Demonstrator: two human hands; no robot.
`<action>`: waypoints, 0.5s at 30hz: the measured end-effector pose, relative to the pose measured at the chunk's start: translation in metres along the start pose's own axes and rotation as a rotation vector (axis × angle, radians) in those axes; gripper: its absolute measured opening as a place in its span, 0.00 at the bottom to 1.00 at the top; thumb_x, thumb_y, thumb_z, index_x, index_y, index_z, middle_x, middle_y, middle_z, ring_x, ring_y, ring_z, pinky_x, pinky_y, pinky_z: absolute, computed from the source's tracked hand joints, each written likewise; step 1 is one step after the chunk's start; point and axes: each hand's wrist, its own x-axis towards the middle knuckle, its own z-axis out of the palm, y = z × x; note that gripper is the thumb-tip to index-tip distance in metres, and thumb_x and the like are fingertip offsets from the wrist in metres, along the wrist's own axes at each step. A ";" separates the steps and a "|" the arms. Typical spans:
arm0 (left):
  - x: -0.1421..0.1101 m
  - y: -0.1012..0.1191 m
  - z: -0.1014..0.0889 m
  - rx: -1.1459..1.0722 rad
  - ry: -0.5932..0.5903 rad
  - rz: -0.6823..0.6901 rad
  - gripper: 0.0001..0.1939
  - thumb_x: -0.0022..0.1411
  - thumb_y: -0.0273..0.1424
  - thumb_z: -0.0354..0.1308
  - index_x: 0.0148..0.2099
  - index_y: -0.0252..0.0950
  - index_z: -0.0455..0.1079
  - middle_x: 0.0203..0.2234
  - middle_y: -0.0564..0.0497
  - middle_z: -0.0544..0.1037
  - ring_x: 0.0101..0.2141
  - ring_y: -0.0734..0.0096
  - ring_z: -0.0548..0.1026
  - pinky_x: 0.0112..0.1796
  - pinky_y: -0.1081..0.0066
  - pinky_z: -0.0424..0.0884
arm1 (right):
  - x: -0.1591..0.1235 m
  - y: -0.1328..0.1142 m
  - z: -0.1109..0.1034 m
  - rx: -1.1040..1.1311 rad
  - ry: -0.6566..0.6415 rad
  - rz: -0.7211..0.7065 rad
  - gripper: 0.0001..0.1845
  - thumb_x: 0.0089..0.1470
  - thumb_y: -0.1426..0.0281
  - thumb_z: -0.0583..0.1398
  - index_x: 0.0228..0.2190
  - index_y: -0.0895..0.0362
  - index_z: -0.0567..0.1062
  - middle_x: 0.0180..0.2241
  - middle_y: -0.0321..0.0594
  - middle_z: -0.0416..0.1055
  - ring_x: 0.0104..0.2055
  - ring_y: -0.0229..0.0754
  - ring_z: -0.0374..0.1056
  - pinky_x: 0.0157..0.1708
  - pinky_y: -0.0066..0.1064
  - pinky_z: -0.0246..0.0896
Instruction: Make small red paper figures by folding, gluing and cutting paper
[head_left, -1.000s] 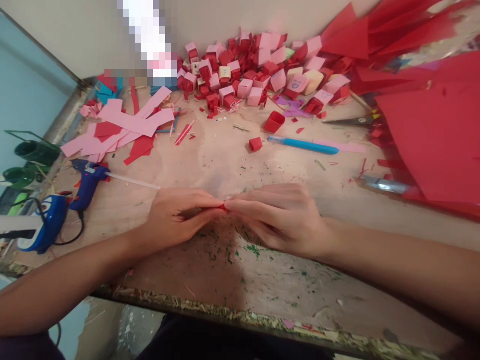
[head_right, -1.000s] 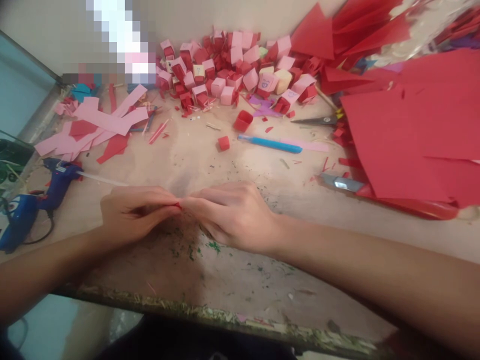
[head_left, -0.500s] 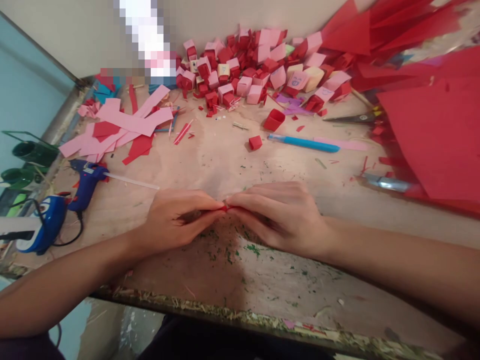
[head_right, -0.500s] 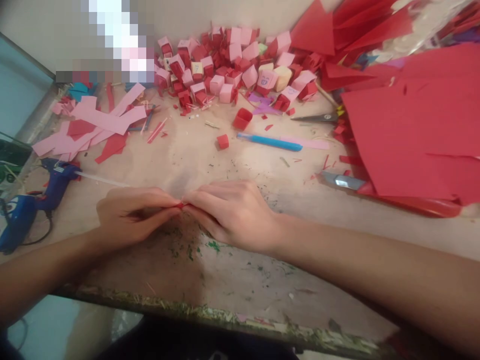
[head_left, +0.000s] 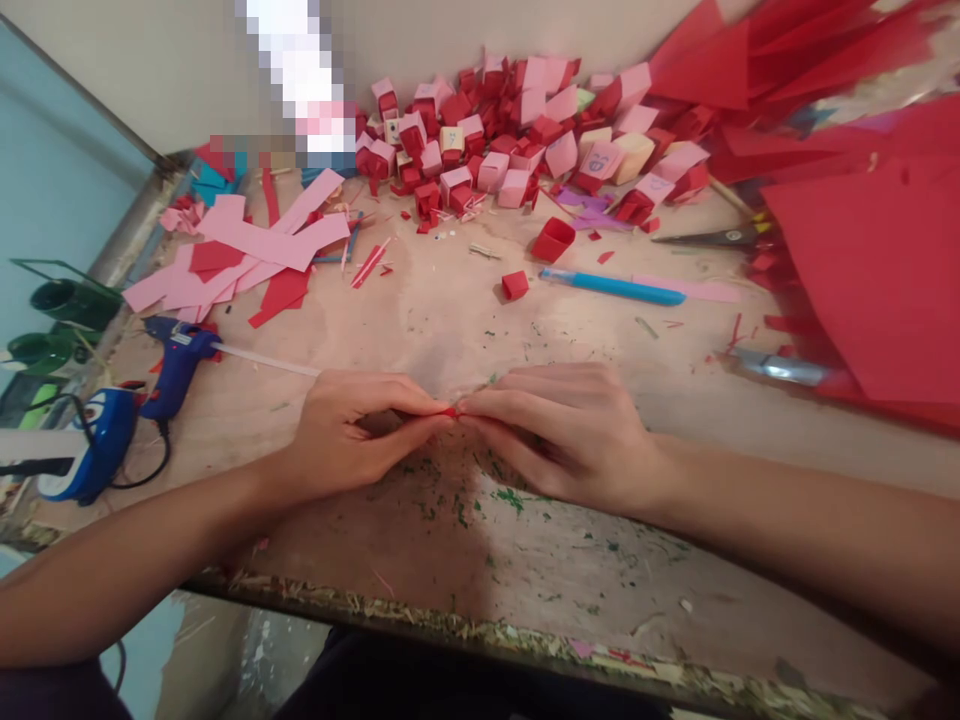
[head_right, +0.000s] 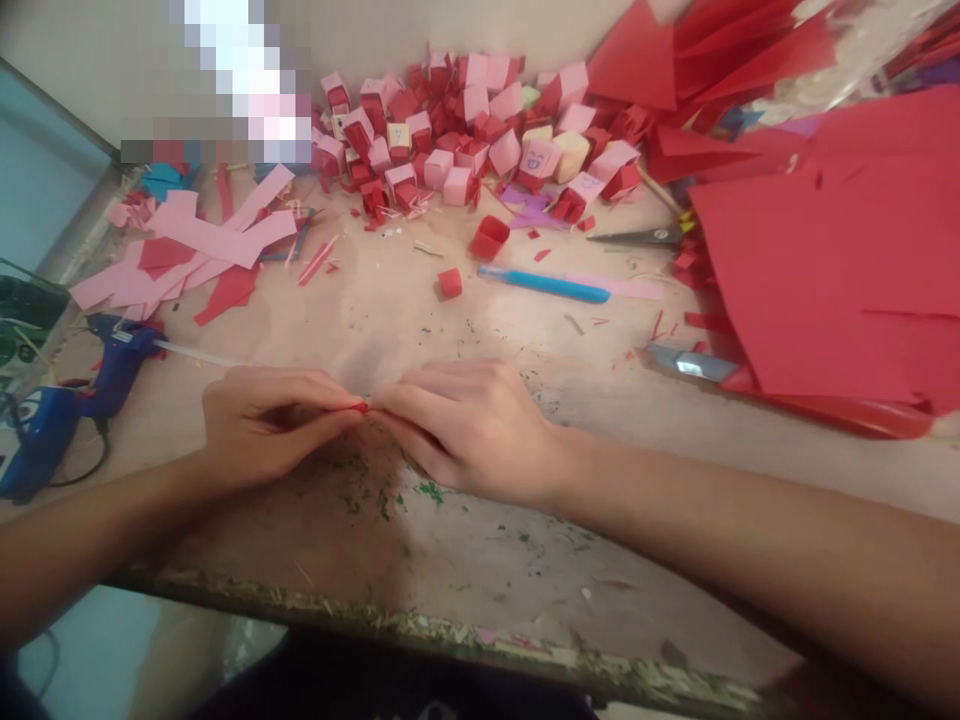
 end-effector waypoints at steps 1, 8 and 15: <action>0.000 0.000 0.000 0.006 0.008 0.001 0.03 0.67 0.27 0.68 0.41 0.41 0.83 0.31 0.55 0.87 0.27 0.75 0.84 0.27 0.79 0.78 | 0.001 0.000 0.000 -0.003 -0.003 0.008 0.04 0.70 0.75 0.60 0.42 0.61 0.77 0.27 0.34 0.74 0.25 0.35 0.65 0.26 0.29 0.57; 0.001 0.002 0.001 0.005 -0.016 0.038 0.04 0.68 0.26 0.67 0.41 0.41 0.82 0.30 0.56 0.87 0.28 0.75 0.84 0.29 0.79 0.80 | -0.001 -0.001 0.000 -0.006 -0.014 0.015 0.03 0.69 0.75 0.61 0.41 0.59 0.77 0.28 0.35 0.77 0.27 0.35 0.68 0.28 0.28 0.59; 0.003 0.003 -0.002 0.016 -0.073 0.044 0.07 0.68 0.24 0.66 0.42 0.42 0.82 0.34 0.55 0.88 0.31 0.73 0.86 0.34 0.77 0.83 | -0.002 -0.001 -0.001 -0.045 -0.007 -0.002 0.04 0.70 0.75 0.59 0.41 0.58 0.75 0.27 0.34 0.75 0.26 0.34 0.68 0.27 0.28 0.59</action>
